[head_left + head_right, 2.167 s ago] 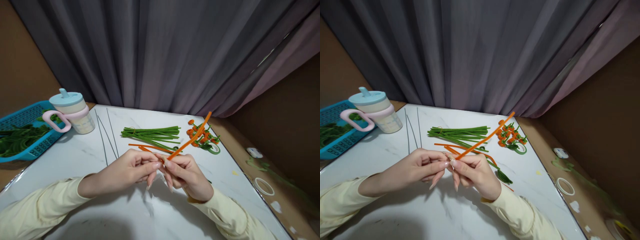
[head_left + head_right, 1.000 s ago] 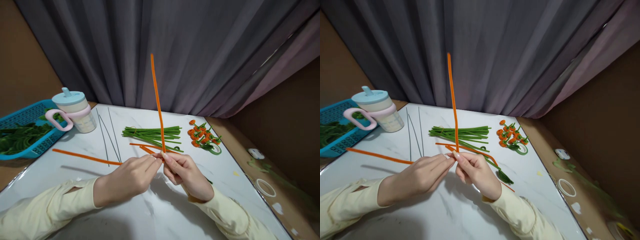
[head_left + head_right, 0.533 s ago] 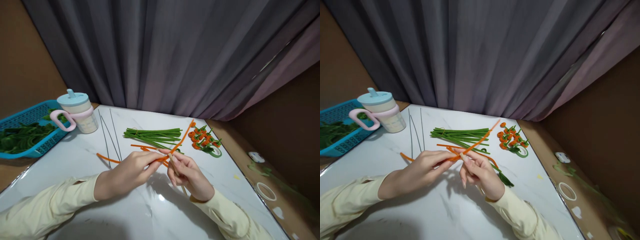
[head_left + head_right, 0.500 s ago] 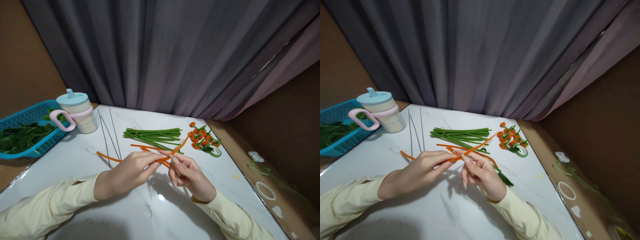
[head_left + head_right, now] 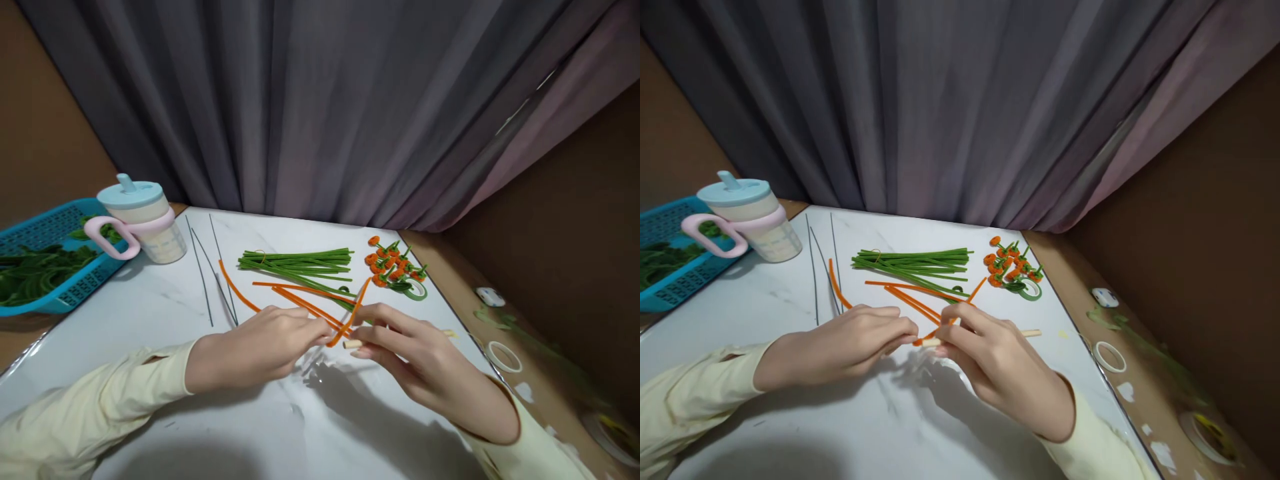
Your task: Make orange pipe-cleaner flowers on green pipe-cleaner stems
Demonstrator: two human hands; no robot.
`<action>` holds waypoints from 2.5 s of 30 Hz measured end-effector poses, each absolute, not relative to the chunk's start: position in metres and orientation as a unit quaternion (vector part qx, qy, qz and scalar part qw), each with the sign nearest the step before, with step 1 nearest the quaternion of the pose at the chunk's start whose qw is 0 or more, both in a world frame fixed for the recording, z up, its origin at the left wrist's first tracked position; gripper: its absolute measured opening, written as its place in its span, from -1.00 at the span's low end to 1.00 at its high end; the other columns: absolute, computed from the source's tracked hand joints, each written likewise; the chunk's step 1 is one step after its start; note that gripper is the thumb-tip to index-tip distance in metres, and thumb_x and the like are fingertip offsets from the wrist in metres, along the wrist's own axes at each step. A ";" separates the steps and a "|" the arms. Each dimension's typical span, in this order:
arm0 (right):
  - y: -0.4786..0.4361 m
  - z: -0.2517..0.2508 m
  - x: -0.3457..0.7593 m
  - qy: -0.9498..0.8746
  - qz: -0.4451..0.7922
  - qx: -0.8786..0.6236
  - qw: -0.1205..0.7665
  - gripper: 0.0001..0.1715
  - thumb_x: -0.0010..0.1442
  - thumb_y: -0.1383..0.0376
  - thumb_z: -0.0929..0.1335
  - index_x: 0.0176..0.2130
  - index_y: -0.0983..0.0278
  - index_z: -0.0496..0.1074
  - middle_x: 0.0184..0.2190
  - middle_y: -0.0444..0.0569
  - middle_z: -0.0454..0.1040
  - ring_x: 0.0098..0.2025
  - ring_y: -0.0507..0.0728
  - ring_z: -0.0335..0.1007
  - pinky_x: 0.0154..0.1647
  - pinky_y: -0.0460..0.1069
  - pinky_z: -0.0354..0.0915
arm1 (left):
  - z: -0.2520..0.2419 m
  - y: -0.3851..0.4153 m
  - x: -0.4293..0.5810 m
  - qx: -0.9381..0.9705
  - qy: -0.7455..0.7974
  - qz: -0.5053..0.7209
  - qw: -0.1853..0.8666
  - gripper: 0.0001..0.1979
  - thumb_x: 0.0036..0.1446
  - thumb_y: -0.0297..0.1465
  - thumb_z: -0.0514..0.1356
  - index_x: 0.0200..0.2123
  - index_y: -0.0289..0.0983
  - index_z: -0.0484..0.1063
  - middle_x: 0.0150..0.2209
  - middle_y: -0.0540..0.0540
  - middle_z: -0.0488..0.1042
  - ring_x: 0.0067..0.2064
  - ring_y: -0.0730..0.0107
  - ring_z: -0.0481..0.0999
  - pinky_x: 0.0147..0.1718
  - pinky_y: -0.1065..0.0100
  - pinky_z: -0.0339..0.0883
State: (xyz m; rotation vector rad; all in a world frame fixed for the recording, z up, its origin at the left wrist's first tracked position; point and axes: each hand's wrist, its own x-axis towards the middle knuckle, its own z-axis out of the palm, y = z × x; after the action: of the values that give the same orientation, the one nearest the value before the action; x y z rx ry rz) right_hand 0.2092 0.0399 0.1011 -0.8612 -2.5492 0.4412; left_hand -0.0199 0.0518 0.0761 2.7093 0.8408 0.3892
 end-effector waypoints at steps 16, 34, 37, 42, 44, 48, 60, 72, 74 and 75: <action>0.058 0.082 0.188 -0.955 0.131 -0.267 0.013 -0.79 0.14 0.41 0.28 -0.17 0.34 0.40 -0.28 0.01 0.40 -0.33 0.05 0.34 -0.41 -0.10 0.19 | 0.080 0.042 -0.022 0.959 0.282 0.001 0.010 -0.73 -0.07 -0.76 -0.07 -0.41 -0.28 0.14 -0.41 -0.06 0.27 -0.38 0.33 0.27 -0.46 0.38 0.15; 0.047 0.048 0.165 -0.922 -0.117 -0.338 0.146 -0.75 0.09 0.53 0.25 -0.56 0.32 0.32 -0.64 -0.08 0.37 -0.54 0.06 0.19 -0.55 0.01 -0.20 | 0.068 0.040 -0.015 0.957 0.274 0.032 -0.092 -0.77 0.07 -0.73 -0.06 -0.43 -0.29 0.19 -0.46 -0.08 0.31 -0.42 0.29 0.29 -0.50 0.33 0.13; 0.047 0.047 0.165 -0.920 -0.157 -0.309 0.182 -0.72 0.08 0.56 0.21 -0.56 0.31 0.31 -0.64 -0.07 0.35 -0.54 0.07 0.16 -0.55 0.01 -0.19 | 0.071 0.043 -0.015 0.957 0.289 0.022 -0.027 -0.78 0.08 -0.71 -0.07 -0.40 -0.30 0.20 -0.44 -0.08 0.34 -0.45 0.32 0.31 -0.52 0.35 0.14; 0.051 0.046 0.166 -0.921 -0.188 -0.286 0.187 -0.75 0.18 0.52 0.19 -0.45 0.35 0.35 -0.59 -0.04 0.35 -0.49 0.07 0.17 -0.56 -0.01 -0.12 | 0.070 0.051 -0.017 0.928 0.351 0.063 0.109 -0.79 0.26 -0.50 -0.10 -0.43 -0.29 0.21 -0.47 -0.03 0.36 -0.48 0.42 0.35 -0.47 0.40 0.17; 0.052 0.046 0.166 -0.917 -0.211 -0.279 0.191 -0.79 0.20 0.52 0.20 -0.35 0.41 0.39 -0.56 -0.01 0.37 -0.48 0.08 0.20 -0.57 -0.02 -0.08 | 0.068 0.053 -0.018 0.919 0.360 0.082 0.135 -0.76 0.28 -0.44 -0.12 -0.43 -0.29 0.21 -0.48 -0.02 0.36 -0.48 0.42 0.36 -0.46 0.40 0.16; 0.052 0.046 0.167 -0.911 -0.242 -0.284 0.178 -0.76 0.21 0.51 0.20 -0.18 0.52 0.40 -0.50 0.06 0.41 -0.45 0.11 0.24 -0.59 -0.01 0.03 | 0.067 0.054 -0.017 0.915 0.366 0.094 0.138 -0.75 0.29 -0.43 -0.13 -0.42 -0.29 0.21 -0.49 -0.02 0.36 -0.47 0.41 0.36 -0.45 0.39 0.15; 0.053 0.046 0.172 -0.924 -0.143 -0.338 0.110 -0.88 0.17 0.45 0.28 -0.31 0.37 0.43 -0.58 -0.07 0.40 -0.50 0.06 0.26 -0.56 -0.01 -0.09 | 0.065 0.051 -0.024 0.956 0.293 0.027 -0.012 -0.82 0.17 -0.64 -0.06 -0.29 -0.30 0.25 -0.35 -0.07 0.39 -0.37 0.32 0.39 -0.46 0.37 0.17; 0.054 0.046 0.170 -0.907 -0.025 -0.407 0.100 -0.84 0.21 0.40 0.26 -0.38 0.30 0.38 -0.54 -0.11 0.42 -0.52 0.02 0.30 -0.54 -0.02 -0.15 | 0.068 0.045 -0.023 0.952 0.268 0.013 -0.149 -0.73 0.13 -0.72 -0.13 -0.20 -0.37 0.24 -0.44 -0.08 0.38 -0.45 0.33 0.40 -0.57 0.37 0.14; 0.055 0.047 0.170 -0.904 -0.023 -0.416 0.101 -0.83 0.22 0.39 0.25 -0.38 0.30 0.39 -0.54 -0.11 0.42 -0.51 0.02 0.30 -0.54 -0.02 -0.16 | 0.065 0.046 -0.024 0.954 0.242 0.026 -0.176 -0.74 0.13 -0.71 -0.11 -0.20 -0.41 0.26 -0.47 -0.08 0.37 -0.46 0.32 0.40 -0.61 0.35 0.11; 0.054 0.047 0.170 -0.903 -0.021 -0.418 0.100 -0.82 0.22 0.39 0.25 -0.39 0.30 0.39 -0.55 -0.11 0.42 -0.52 0.02 0.30 -0.54 -0.02 -0.17 | 0.064 0.047 -0.024 0.955 0.226 0.029 -0.189 -0.75 0.13 -0.71 -0.10 -0.22 -0.42 0.27 -0.48 -0.08 0.37 -0.47 0.31 0.39 -0.63 0.35 0.09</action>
State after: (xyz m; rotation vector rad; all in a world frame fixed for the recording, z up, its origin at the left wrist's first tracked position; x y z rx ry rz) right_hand 0.1704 0.0543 0.0473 -1.2344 -2.6685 -0.0615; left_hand -0.0239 0.0471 0.0641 3.4264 0.8100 0.1050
